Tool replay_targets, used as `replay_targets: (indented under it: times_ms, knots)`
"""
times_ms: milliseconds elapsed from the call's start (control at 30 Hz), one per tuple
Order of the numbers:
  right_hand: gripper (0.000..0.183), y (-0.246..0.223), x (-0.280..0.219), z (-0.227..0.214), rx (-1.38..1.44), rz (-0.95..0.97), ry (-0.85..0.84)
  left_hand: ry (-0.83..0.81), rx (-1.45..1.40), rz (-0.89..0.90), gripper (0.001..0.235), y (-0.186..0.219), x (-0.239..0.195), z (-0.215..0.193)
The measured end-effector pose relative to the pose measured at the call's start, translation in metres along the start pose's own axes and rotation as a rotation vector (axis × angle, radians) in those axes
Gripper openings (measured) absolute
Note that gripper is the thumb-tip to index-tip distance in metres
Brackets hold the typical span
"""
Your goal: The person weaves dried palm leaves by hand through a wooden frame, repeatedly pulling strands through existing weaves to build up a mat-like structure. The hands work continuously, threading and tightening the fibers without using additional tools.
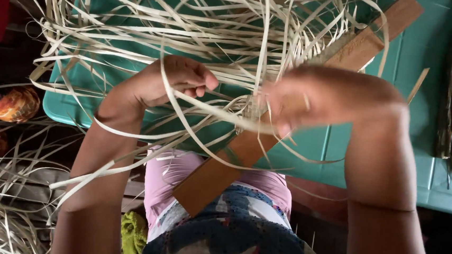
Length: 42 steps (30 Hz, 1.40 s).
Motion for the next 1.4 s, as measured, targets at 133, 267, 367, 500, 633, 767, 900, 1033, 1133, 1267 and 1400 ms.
replay_targets:
  times_ms: [133, 267, 367, 500, 633, 767, 900, 1033, 1133, 1267, 1400]
  knots:
    - [0.012, -0.007, -0.026, -0.009, 0.043, -0.035, -0.036, 0.208, 0.276, -0.061, 0.034, 0.024, -0.014, 0.024]
    - [0.004, -0.011, -0.024, 0.007, -0.463, -0.02, 0.713, -0.004, 0.421, 0.205, 0.045, 0.013, -0.019, 0.016]
    - [0.005, -0.033, 0.0, 0.027, -0.052, -0.17, 0.559, 0.115, 0.503, 0.199, 0.036, 0.025, -0.022, 0.024]
    - [0.053, -0.027, 0.05, 0.083, -0.311, -0.374, 0.503, 0.226, 0.701, 0.165, 0.036, 0.043, -0.027, 0.04]
    - [0.08, -0.02, 0.086, 0.104, -0.749, -0.417, 0.484, 0.252, 0.773, 0.502, 0.026, 0.031, -0.031, 0.037]
    - [0.025, -0.013, 0.093, 0.079, -0.86, -0.396, 0.925, 0.582, 0.879, 0.56, 0.018, -0.016, -0.01, 0.007]
    - [0.016, 0.029, 0.069, 0.002, 0.119, 0.011, 0.921, 0.579, 1.027, 0.7, 0.018, -0.023, -0.028, 0.001]
    - [0.036, 0.193, 0.053, -0.052, -0.304, 0.299, 1.067, 0.452, 1.084, 0.564, 0.03, 0.003, -0.054, 0.003]
    - [0.049, 0.154, 0.018, -0.029, -0.521, 0.488, 0.828, 0.3, 0.905, 0.378, 0.033, 0.043, -0.086, 0.022]
    - [0.041, 0.063, 0.008, 0.008, -0.417, 0.544, 0.713, 0.368, 0.741, 0.154, 0.033, 0.06, -0.091, 0.01]
    - [0.015, 0.026, 0.018, 0.05, -0.07, 0.189, 0.463, 0.377, 0.706, 0.064, 0.027, 0.05, -0.07, -0.008]
Point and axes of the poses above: each hand's wrist, its own x-axis towards the middle knuckle, its own z-axis out of the palm, y = z × x, the point moved 1 cm from there along x, towards the middle knuckle, and after that the axes turned 3 degrees about z, right-handed, at the moved point
